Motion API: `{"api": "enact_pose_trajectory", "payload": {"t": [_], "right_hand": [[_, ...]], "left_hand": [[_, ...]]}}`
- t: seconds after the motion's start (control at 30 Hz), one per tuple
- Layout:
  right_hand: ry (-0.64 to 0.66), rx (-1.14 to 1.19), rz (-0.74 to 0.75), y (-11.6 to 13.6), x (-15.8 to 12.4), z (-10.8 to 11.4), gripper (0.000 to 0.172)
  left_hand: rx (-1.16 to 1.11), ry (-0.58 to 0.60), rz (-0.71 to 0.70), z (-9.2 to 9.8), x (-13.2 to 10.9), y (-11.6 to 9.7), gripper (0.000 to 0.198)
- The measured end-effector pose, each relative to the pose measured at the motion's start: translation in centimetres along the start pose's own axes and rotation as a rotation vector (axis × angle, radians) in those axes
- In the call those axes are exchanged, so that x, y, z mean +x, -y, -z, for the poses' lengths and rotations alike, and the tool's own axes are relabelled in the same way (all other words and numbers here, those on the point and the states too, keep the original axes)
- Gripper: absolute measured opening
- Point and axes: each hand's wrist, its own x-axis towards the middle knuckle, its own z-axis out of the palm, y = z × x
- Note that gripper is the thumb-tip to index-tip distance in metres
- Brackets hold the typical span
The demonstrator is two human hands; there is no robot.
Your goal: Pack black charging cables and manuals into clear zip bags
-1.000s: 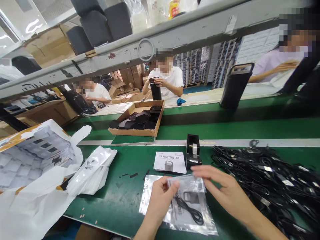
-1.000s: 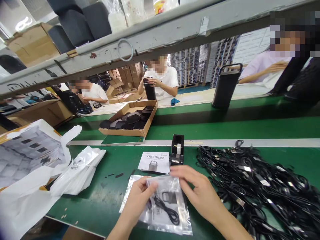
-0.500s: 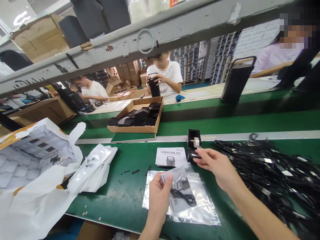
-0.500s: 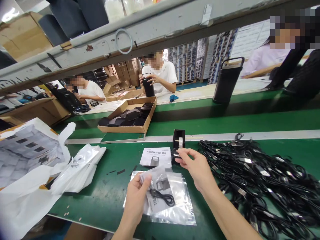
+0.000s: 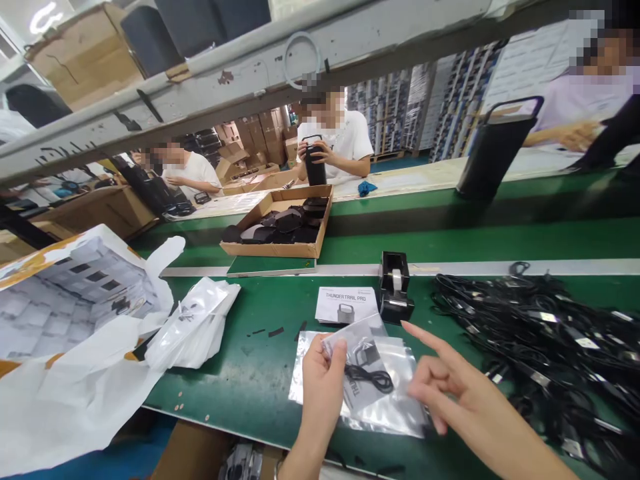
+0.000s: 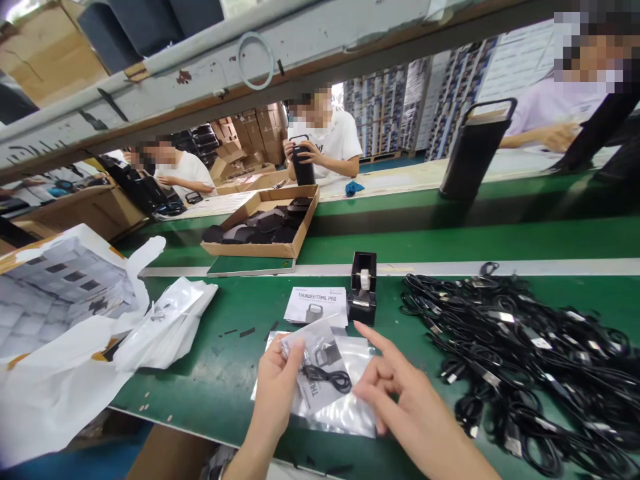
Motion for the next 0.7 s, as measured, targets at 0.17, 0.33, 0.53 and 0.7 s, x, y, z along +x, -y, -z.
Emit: {"api": "enact_pose_trajectory", "payload": {"t": [0.17,0.33,0.53,0.7], "right_hand": [[-0.043,0.291,0.014,1.6,0.3,-2.7,0.032],[-0.007,0.063,-0.162,0.5,3.0,-4.1,0.028],[0.032,-0.565,0.022,0.9,1.6,-3.2,0.030],[0.164,-0.889,0.366,2.5,3.1,-2.3,0.005]], "left_hand": [[0.072,0.000,-0.027,-1.0,-0.8,-0.8,0.024],[0.091,-0.022,-0.022,-1.4,-1.9,-1.3,0.027],[-0.089,-0.095,0.027,0.5,-3.1,-1.5,0.029],[0.087,-0.051,0.163,7.9,-5.0,-3.4,0.030]]}}
